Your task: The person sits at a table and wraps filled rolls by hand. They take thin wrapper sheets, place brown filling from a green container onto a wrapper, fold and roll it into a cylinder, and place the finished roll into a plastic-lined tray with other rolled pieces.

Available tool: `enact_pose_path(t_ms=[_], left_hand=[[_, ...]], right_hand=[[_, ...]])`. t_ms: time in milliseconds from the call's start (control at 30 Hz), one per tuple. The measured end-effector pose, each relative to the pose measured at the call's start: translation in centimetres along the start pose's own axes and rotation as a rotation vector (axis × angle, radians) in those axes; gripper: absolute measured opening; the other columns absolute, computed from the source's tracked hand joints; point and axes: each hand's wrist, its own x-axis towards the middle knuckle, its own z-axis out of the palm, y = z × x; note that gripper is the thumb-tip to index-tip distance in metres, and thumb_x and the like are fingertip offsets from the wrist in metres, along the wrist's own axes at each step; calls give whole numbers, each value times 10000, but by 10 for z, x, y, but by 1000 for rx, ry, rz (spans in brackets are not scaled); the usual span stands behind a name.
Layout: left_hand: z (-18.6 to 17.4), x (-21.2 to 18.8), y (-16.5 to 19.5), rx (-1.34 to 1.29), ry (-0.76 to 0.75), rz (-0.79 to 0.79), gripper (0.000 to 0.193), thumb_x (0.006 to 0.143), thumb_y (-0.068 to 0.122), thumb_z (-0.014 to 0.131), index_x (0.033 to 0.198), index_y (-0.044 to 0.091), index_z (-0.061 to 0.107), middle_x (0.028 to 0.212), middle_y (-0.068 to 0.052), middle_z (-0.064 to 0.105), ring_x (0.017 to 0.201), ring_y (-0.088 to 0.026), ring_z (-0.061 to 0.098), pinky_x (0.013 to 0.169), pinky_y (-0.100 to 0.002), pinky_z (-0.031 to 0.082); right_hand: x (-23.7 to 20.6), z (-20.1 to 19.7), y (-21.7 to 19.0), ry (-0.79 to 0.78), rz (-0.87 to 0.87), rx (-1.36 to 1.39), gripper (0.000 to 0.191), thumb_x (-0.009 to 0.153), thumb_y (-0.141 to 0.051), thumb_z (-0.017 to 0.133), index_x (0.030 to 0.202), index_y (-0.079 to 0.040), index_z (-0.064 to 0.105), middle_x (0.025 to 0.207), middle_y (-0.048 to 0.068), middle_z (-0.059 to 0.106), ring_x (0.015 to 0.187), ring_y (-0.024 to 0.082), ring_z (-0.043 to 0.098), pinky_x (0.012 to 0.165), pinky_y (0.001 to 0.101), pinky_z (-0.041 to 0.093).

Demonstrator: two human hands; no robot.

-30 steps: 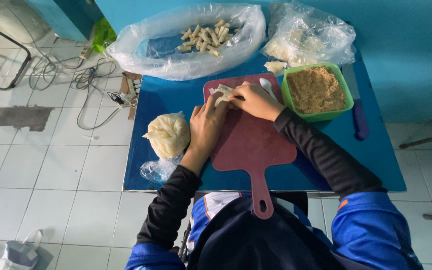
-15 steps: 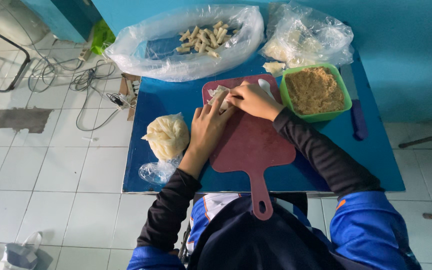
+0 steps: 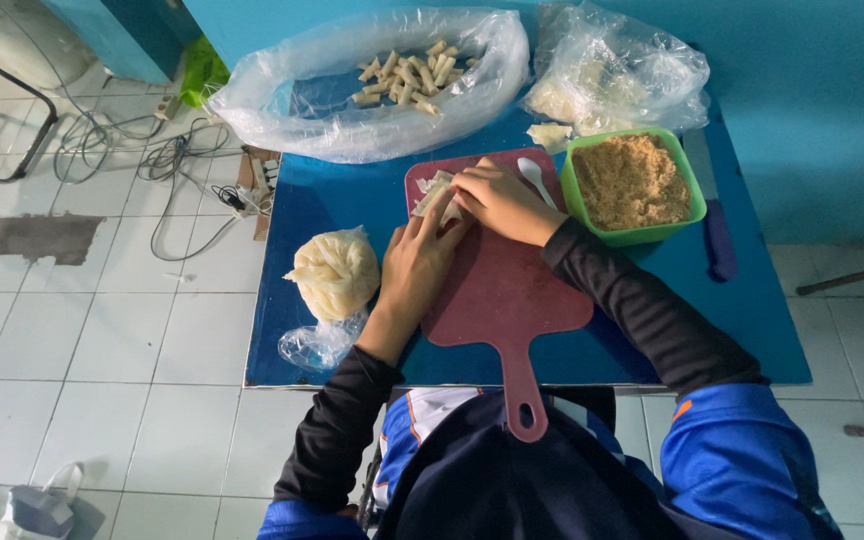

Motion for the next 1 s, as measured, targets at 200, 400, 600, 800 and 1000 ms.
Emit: enact_pose_path(t_ms=[200,400,600,800,1000], left_hand=[[-5,1,2,-16,13,18,429,871,67,656,1260,234,728,1485,-34,536,1074,-226,643,897,-372,529],[-3,1,2,-6,5,24,477,851,67,646,1291,235,722,1435,-62,546,1059,-247,641,877,-373,529],[2,0,0,-20,-19,4,426,881,80,681,1289,198,705,1332,-61,571,1069,-263,648,913,-407,541],[1,8,-7,-458,33,-350,328,982,141,668,1272,11,585,1185,-175,652,925,-366,702,795,-455,553],[7,19,-11,-477,42,-427,215,965,184,694,1135,60,649,1056,-129,723,858,-307,734,682,-406,572]], right_hand=[[0,-1,0,-23,36,11,76,986,-90,653,1012,-25,624,962,105,668,1014,337,601,847,440,480],[0,2,2,26,106,77,53,1014,-99,641,1012,-47,633,943,118,673,958,328,621,793,427,487],[0,0,4,3,106,77,69,984,-107,661,997,-39,661,916,123,662,929,318,621,781,424,490],[-3,-3,4,-16,25,5,128,942,-124,695,997,-9,686,930,116,673,933,323,603,818,414,481],[-3,-2,5,-44,87,56,123,947,-157,721,1003,-47,725,935,94,717,939,296,628,836,397,497]])
